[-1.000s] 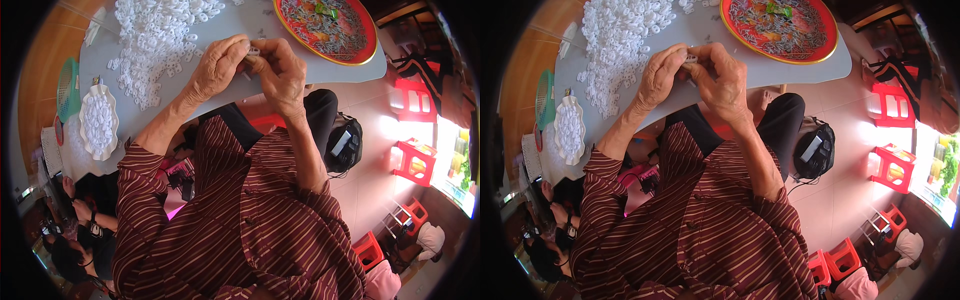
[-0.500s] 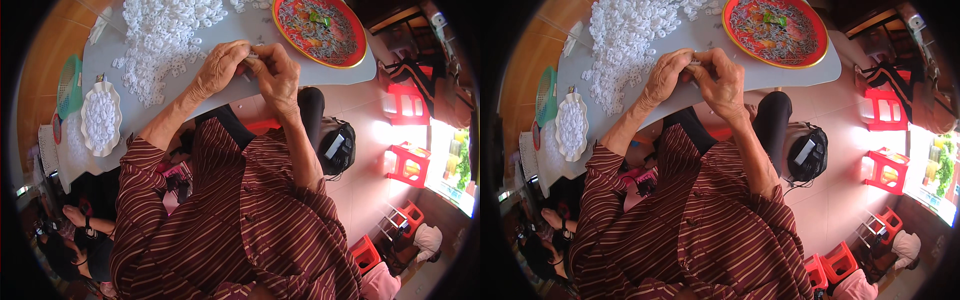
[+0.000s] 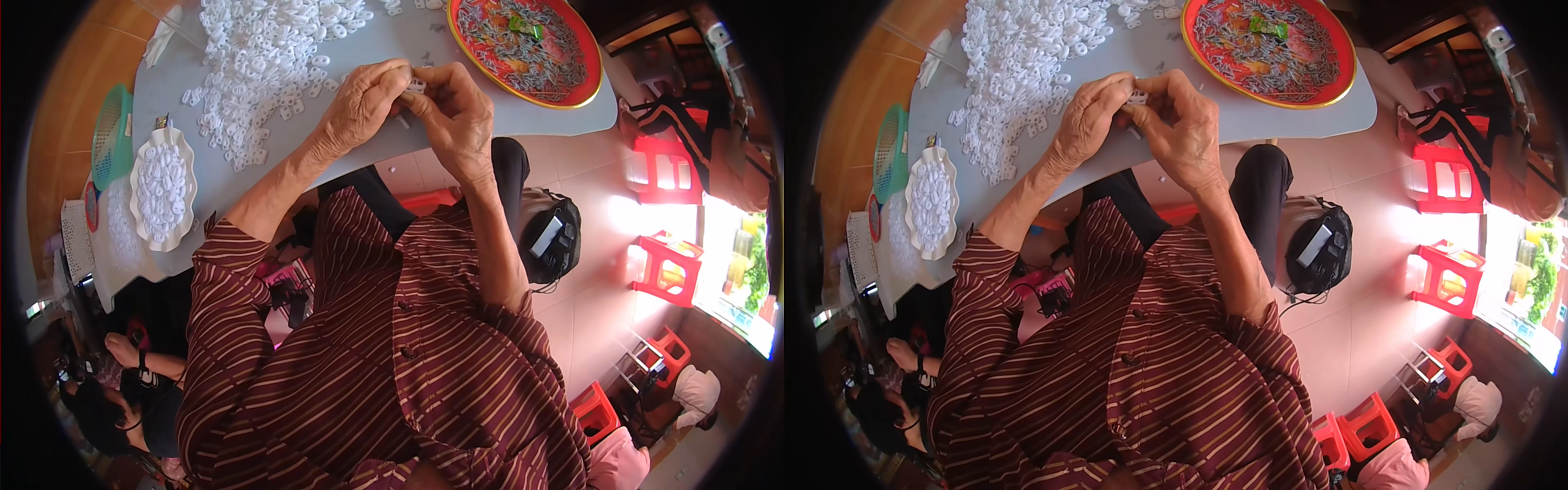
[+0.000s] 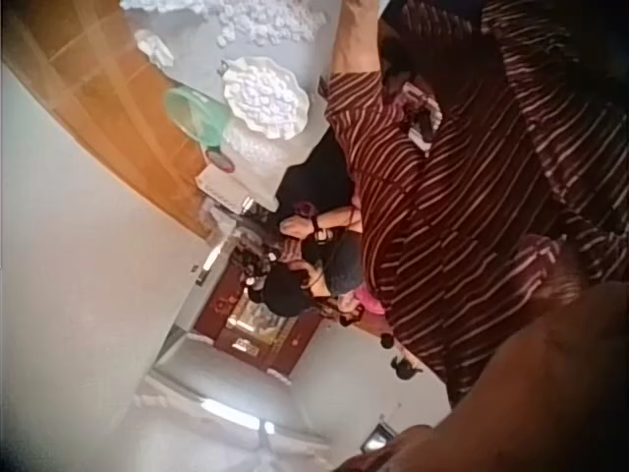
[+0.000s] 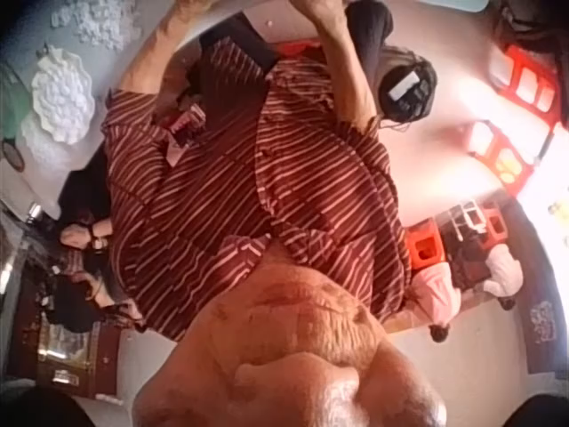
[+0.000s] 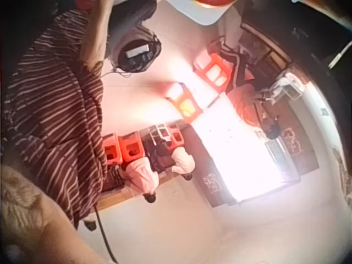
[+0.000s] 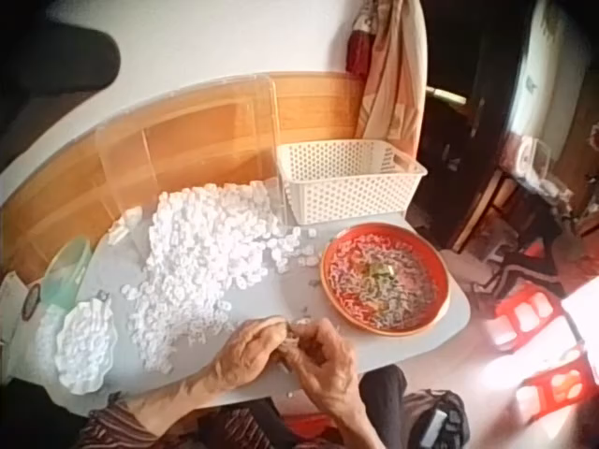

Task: Assembling small white plastic components by hand at a table.

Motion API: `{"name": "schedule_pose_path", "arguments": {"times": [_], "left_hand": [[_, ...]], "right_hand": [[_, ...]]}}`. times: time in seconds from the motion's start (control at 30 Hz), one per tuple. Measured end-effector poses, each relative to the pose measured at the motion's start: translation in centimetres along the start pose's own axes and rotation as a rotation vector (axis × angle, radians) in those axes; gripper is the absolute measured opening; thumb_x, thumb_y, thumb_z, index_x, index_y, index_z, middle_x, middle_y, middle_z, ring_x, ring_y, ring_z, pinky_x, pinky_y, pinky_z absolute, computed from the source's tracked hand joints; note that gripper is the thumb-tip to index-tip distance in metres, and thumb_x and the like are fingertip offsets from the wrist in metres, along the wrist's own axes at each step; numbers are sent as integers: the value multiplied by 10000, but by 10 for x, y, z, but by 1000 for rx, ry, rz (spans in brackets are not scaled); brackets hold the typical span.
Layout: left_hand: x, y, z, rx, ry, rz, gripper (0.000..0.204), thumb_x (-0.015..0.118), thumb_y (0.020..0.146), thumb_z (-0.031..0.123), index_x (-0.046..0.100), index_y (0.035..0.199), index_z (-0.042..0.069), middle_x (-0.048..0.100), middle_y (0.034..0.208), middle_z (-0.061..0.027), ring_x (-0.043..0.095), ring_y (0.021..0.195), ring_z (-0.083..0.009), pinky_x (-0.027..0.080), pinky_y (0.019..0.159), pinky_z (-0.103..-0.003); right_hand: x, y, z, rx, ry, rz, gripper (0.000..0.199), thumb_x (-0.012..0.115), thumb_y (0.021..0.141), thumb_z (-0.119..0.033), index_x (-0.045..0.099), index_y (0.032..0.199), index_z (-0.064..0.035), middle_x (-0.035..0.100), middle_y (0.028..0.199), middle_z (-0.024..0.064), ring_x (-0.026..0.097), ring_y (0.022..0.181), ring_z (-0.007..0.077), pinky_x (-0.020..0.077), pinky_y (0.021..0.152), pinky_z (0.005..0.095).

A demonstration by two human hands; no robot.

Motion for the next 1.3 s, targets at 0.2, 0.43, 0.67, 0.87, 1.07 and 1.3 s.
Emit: {"name": "schedule_pose_path", "arguments": {"times": [0.2,0.43,0.67,0.87,1.07,1.3], "left_hand": [[3,-2,8,17,34,-75,311,385,913,269,457,800,-12,411,619,-49,390,587,-125,361,554,-280],[2,2,1,-62,-46,-38,335,387,915,296,450,781,-5,403,608,-39,401,581,-120,352,550,-272],[-3,-4,10,39,-28,84,284,436,952,243,504,865,-19,496,657,-60,442,626,-108,407,586,-280],[1,-8,23,83,-136,15,239,450,951,213,509,846,7,494,658,-21,433,635,-85,399,582,-261],[-9,-6,3,2,-286,98,272,465,941,230,525,789,12,515,692,2,456,641,-79,398,622,-226],[-11,11,-4,4,-439,124,303,416,940,224,518,742,19,508,677,-29,468,662,-95,400,668,-249]], "right_hand": [[3,2,-14,-24,-10,-27,140,635,800,41,553,913,42,644,728,87,638,678,101,495,577,210],[1,5,-11,16,79,-39,121,613,831,36,557,935,62,654,756,95,639,706,118,508,629,222],[-4,5,-6,87,166,-17,142,572,888,-40,572,990,58,634,772,79,593,699,110,487,648,231],[-6,5,0,178,216,-37,128,584,889,-66,580,951,46,619,759,59,586,679,101,477,616,225],[-23,84,-48,89,-181,-62,151,594,835,-90,630,856,54,619,650,52,569,576,78,461,536,214],[-61,229,-88,-197,-861,54,205,622,805,-184,668,815,16,627,661,142,568,544,191,484,553,331]]}}
Point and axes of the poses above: each hand's wrist, its own y-axis towards the middle knuckle, its own x-axis out of the palm, z = x × y, the point moved 9 cm from there along y, towards the middle knuckle
